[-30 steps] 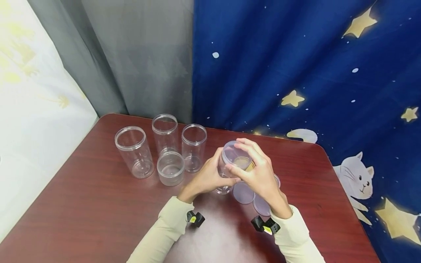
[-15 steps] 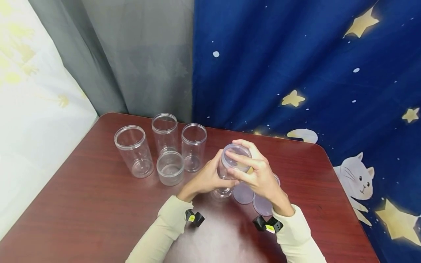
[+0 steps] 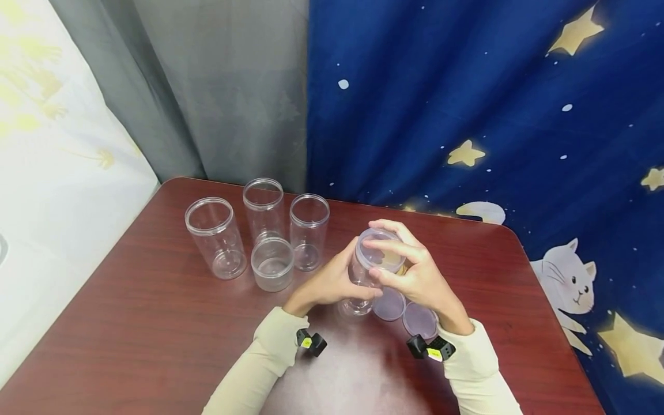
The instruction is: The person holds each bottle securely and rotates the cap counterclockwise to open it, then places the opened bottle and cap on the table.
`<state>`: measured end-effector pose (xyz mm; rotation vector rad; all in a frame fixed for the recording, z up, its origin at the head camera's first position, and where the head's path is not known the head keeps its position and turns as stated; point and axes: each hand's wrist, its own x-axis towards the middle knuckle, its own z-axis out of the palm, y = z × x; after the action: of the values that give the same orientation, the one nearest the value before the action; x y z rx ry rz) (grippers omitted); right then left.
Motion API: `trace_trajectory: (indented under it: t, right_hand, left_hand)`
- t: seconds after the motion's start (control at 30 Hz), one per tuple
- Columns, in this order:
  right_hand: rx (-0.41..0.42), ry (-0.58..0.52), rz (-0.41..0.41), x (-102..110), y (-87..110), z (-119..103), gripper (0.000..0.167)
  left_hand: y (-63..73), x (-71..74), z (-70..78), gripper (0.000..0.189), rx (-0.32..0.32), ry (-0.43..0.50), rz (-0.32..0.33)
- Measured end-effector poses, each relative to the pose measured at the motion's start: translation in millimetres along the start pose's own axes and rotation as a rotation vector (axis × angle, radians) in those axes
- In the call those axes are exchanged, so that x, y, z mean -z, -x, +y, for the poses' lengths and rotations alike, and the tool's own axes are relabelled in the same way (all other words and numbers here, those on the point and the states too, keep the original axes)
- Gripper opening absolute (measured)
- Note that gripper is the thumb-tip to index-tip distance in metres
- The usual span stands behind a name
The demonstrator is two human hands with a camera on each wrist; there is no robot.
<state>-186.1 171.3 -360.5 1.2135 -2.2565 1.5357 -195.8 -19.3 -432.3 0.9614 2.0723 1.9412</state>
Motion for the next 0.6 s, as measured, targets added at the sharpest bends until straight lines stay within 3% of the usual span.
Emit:
trace_trajectory:
  t: [0.17, 0.33, 0.47, 0.6]
  right_hand:
    - [-0.082, 0.08, 0.071, -1.7, 2.0, -0.7, 0.065]
    - [-0.255, 0.154, 0.199, -10.9, 2.3, -5.5, 0.09]
    - [-0.352, 0.178, 0.266, -20.1, 0.3, -8.8, 0.092]
    - [-0.356, 0.291, 0.289, -25.3, -2.6, -9.3, 0.089]
  left_hand:
    - [-1.6, -2.4, 0.2, 0.085, 0.007, -0.119, 0.098]
    - [-3.2, -5.6, -1.9, 0.09, 0.021, -0.217, 0.217]
    - [-3.0, -8.5, -3.5, 0.092, 0.038, -0.266, 0.265]
    - [-2.9, -9.6, -2.5, 0.09, 0.04, -0.289, 0.268]
